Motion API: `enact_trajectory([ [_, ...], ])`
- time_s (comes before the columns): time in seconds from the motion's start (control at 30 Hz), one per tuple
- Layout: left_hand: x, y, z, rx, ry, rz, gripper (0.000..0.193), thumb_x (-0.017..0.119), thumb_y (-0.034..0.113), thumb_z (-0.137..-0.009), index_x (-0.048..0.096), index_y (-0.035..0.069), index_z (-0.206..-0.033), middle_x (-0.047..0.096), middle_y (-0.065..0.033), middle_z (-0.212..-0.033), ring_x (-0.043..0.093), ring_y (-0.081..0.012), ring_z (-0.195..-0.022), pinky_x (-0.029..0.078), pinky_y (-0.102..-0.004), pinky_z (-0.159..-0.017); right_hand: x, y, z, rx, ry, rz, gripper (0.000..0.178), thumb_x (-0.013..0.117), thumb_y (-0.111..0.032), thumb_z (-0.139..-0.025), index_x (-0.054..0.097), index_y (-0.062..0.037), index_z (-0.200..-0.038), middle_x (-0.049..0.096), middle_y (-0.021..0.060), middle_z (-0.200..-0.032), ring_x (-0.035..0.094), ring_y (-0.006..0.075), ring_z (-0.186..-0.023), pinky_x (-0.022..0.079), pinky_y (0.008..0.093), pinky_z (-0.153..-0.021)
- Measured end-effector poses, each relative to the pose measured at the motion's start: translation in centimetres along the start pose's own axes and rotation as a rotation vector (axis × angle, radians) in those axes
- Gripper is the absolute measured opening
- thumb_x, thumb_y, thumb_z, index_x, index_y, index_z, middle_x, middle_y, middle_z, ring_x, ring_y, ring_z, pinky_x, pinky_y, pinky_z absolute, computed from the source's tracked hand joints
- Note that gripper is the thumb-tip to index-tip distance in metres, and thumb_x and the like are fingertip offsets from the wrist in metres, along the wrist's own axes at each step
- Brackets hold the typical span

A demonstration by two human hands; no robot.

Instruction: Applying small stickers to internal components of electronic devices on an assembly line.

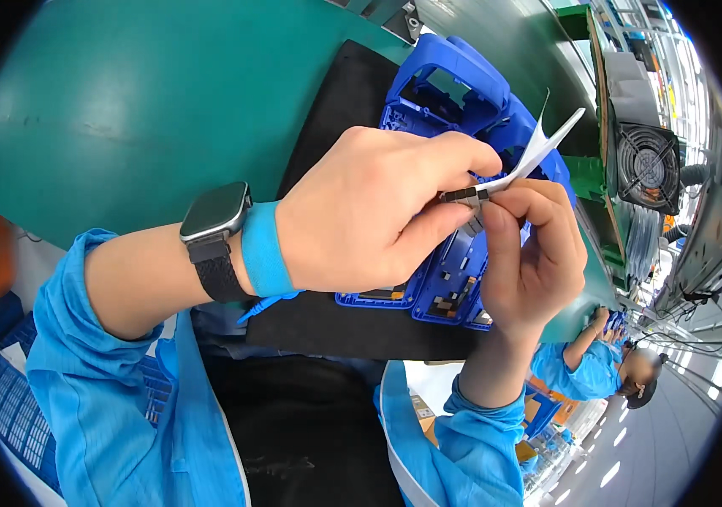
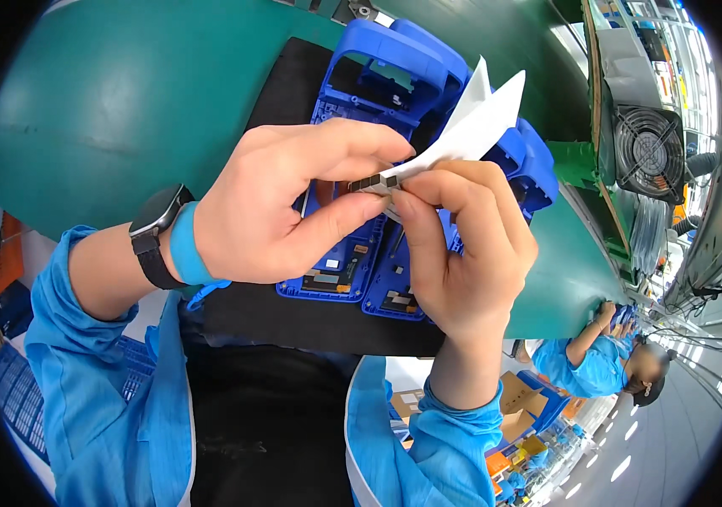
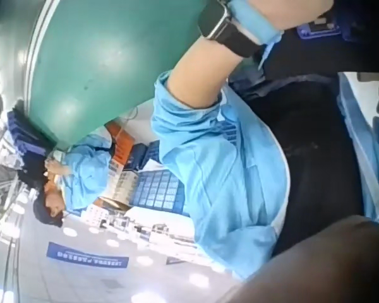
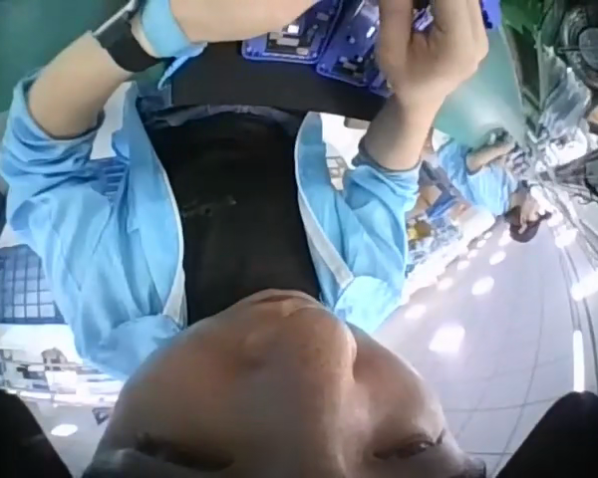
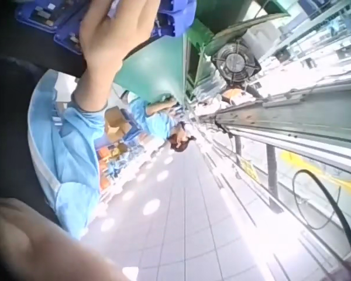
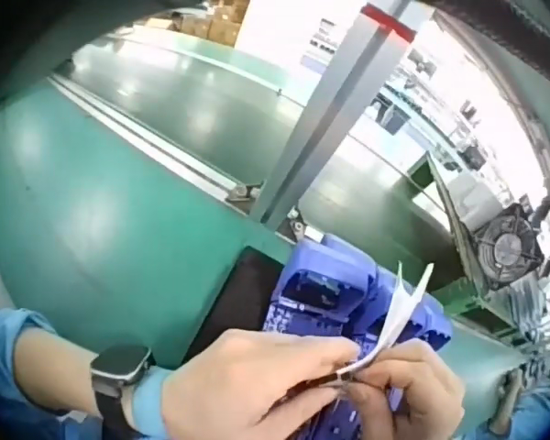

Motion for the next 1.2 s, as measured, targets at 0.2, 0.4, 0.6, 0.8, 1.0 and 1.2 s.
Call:
enact_trajectory([
  [0.2,0.1,0.3,-0.3,0.051,0.008,-0.054,0.040,0.070,-0.003,-0.084,0.059,-0.003,-0.122,0.073,-0.0163,-0.092,0.073,-0.0306,-0.085,0.058,-0.0323,-0.073,0.5,0.1,0.0,-0.057,-0.010,0.119,0.017,0.074,0.007,-0.080,0.064,0.0006,-0.091,0.065,0.0113,-0.088,0.065,0.0215,-0.073,0.050,0.0289,-0.062],
  [0.4,-0.2,0.5,-0.2,0.066,0.008,-0.142,0.040,0.071,-0.003,-0.083,0.060,-0.003,-0.122,0.073,-0.0150,-0.093,0.073,-0.0305,-0.084,0.058,-0.0342,-0.074,0.4,0.1,0.2,0.063,-0.082,-0.058,0.013,0.066,0.009,-0.084,0.060,0.0005,-0.091,0.061,0.0101,-0.086,0.057,0.0189,-0.069,0.046,0.0276,-0.063],
  [0.6,-1.2,-0.5,-0.6,0.078,0.155,-0.182,0.033,0.067,0.004,-0.092,0.061,0.000,-0.124,0.073,-0.0117,-0.102,0.071,-0.0137,-0.082,0.053,-0.0235,-0.067,-0.6,-0.6,0.5,0.159,-0.120,-0.366,0.013,0.064,0.011,-0.082,0.060,0.0018,-0.090,0.059,0.0102,-0.083,0.054,0.0194,-0.069,0.045,0.0280,-0.063],
  [0.8,-2.7,-1.9,-2.4,0.464,0.352,-0.303,0.019,0.057,0.005,-0.099,0.056,-0.007,-0.114,0.068,-0.0103,-0.084,0.057,-0.0091,-0.068,0.046,-0.0258,-0.062,2.4,-1.3,1.1,0.030,-0.551,-0.168,0.016,0.063,0.014,-0.077,0.058,0.0030,-0.087,0.058,0.0136,-0.086,0.057,0.0272,-0.073,0.047,0.0338,-0.065],
  [1.0,-2.4,-0.8,-2.1,0.318,0.296,-0.340,0.018,0.057,0.002,-0.095,0.055,-0.006,-0.110,0.067,-0.0183,-0.081,0.064,-0.0179,-0.067,0.049,-0.0300,-0.063,3.6,-1.1,1.1,-0.027,-0.633,-0.011,0.015,0.065,0.011,-0.079,0.058,0.0027,-0.090,0.057,0.0153,-0.086,0.057,0.0322,-0.073,0.048,0.0364,-0.065],
  [1.2,-2.0,-1.1,-1.0,0.051,0.440,0.159,0.017,0.058,0.001,-0.092,0.054,-0.007,-0.107,0.066,-0.0235,-0.077,0.066,-0.0363,-0.067,0.050,-0.0367,-0.061,4.0,-1.6,0.6,-0.066,-0.677,0.008,0.017,0.071,0.004,-0.076,0.060,-0.0015,-0.087,0.055,0.0121,-0.082,0.058,0.0320,-0.075,0.048,0.0408,-0.064],
])
Point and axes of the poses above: each hand's wrist, its own z-axis away from the middle knuckle, its own x-axis out of the palm, y = z × x, the point moved 2 cm from there along -z, towards the middle knuckle
